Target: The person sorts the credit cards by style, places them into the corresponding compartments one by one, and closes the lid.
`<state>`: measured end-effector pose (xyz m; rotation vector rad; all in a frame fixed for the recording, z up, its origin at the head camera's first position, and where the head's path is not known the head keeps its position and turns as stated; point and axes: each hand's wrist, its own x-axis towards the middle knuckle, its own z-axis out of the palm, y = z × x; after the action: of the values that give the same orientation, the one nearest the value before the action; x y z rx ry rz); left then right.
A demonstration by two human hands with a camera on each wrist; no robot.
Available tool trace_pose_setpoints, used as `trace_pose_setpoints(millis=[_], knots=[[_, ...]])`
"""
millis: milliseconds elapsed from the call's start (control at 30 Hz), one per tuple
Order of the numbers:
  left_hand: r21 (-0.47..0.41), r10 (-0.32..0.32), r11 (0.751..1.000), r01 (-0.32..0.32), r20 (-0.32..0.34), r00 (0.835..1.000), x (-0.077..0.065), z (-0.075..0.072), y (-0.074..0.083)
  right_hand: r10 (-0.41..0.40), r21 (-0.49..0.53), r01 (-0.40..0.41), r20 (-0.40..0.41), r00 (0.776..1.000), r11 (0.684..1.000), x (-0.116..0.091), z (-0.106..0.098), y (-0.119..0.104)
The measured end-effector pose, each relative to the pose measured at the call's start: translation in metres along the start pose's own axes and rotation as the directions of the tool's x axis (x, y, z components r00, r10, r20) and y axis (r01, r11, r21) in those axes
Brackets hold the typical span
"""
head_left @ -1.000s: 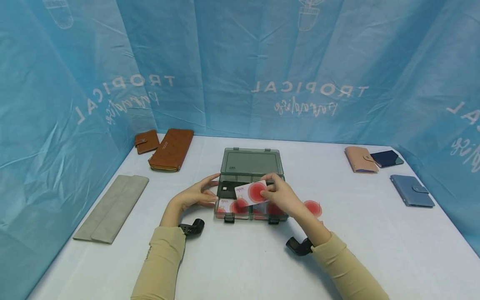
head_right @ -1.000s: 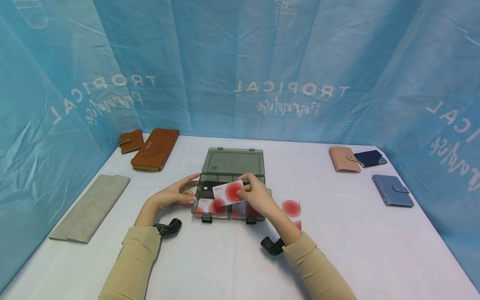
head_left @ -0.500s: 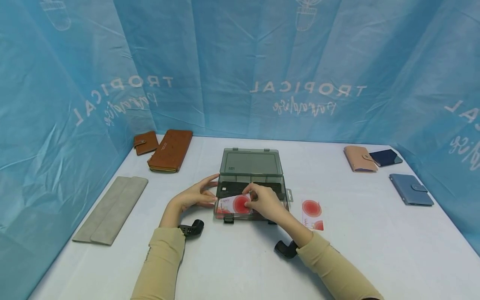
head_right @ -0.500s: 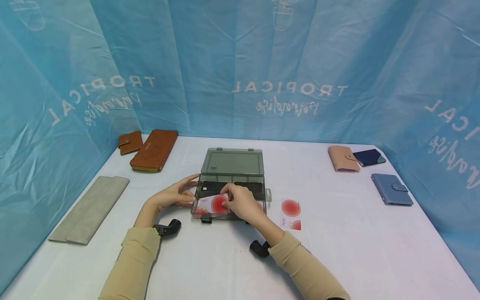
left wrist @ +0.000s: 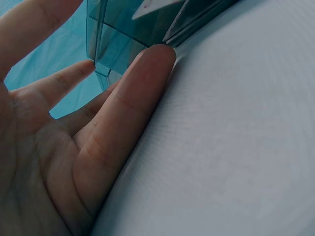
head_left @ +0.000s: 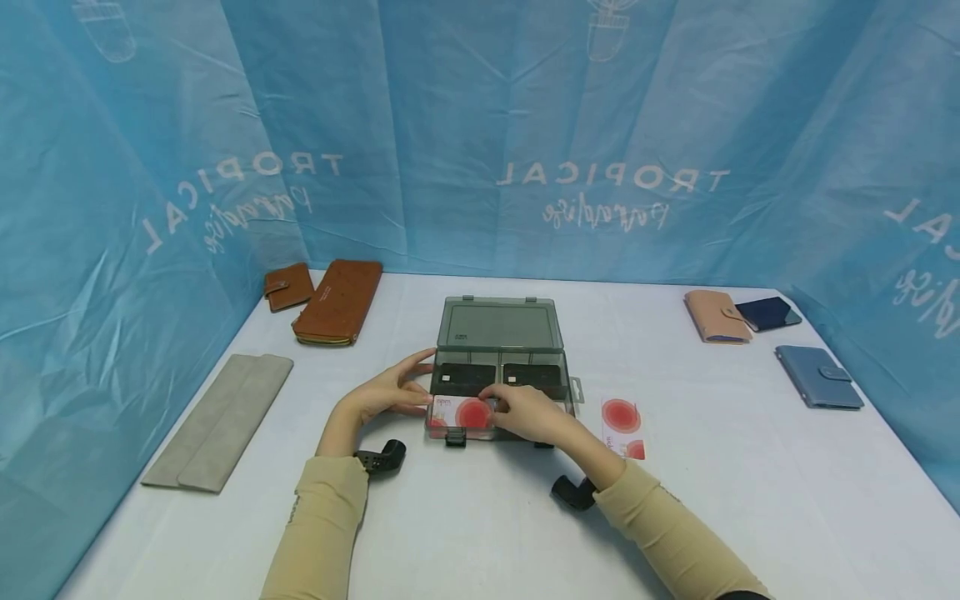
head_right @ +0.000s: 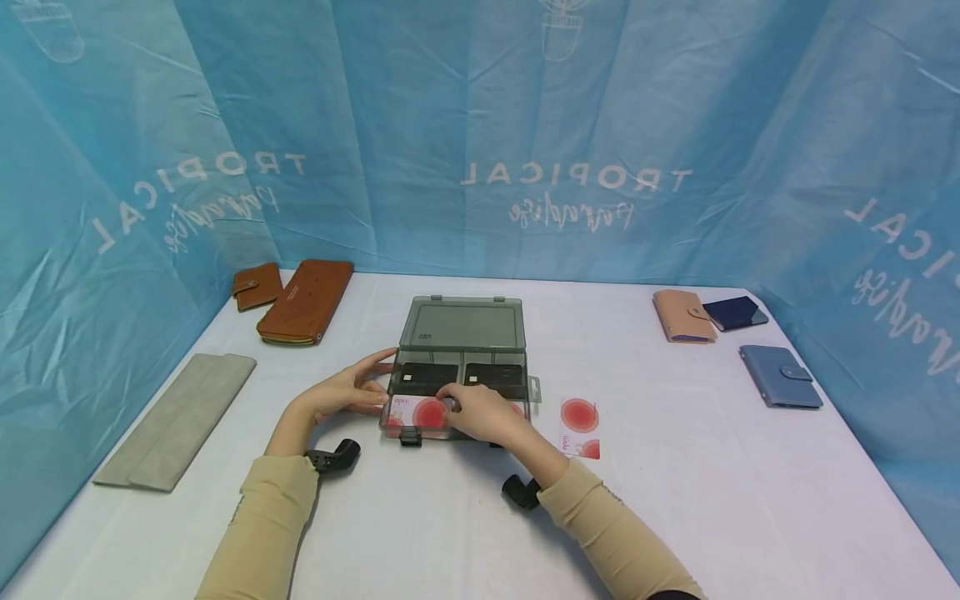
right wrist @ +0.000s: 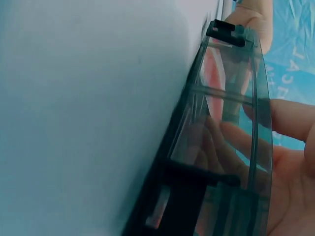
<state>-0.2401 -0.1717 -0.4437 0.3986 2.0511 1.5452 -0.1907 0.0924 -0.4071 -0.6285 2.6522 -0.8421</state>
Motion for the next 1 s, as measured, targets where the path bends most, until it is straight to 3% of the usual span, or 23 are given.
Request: trace_pose_setpoints(millis=[133, 300, 533, 800, 1000], knots=[[-0.018, -0.045, 0.999, 0.045, -0.026, 0.999, 0.001, 0.0, 0.001, -0.04, 0.063, 0.042, -0.032, 0.999, 0.997, -0.009, -0.012, 0.006], [-0.026, -0.042, 0.999, 0.042, -0.024, 0.999, 0.002, 0.0, 0.0, -0.036, 0.151, 0.055, -0.128, 0.991, 0.987, -0.031, -0.039, 0.024], [-0.029, -0.036, 0.999, 0.036, -0.026, 0.999, 0.001, 0.0, 0.0, 0.082, 0.117, -0.056, -0.236, 0.968, 0.992, -0.059, -0.064, 0.069], [-0.029, -0.035, 0.999, 0.035, -0.027, 0.999, 0.0, 0.0, -0.001, 0.152, 0.087, -0.138, -0.174, 0.973, 0.987, -0.075, -0.069, 0.105], [-0.022, -0.035, 0.999, 0.034, -0.022, 0.999, 0.001, 0.0, 0.0, 0.215, -0.088, -0.221, -0.076, 0.974, 0.971, -0.079, -0.064, 0.111]])
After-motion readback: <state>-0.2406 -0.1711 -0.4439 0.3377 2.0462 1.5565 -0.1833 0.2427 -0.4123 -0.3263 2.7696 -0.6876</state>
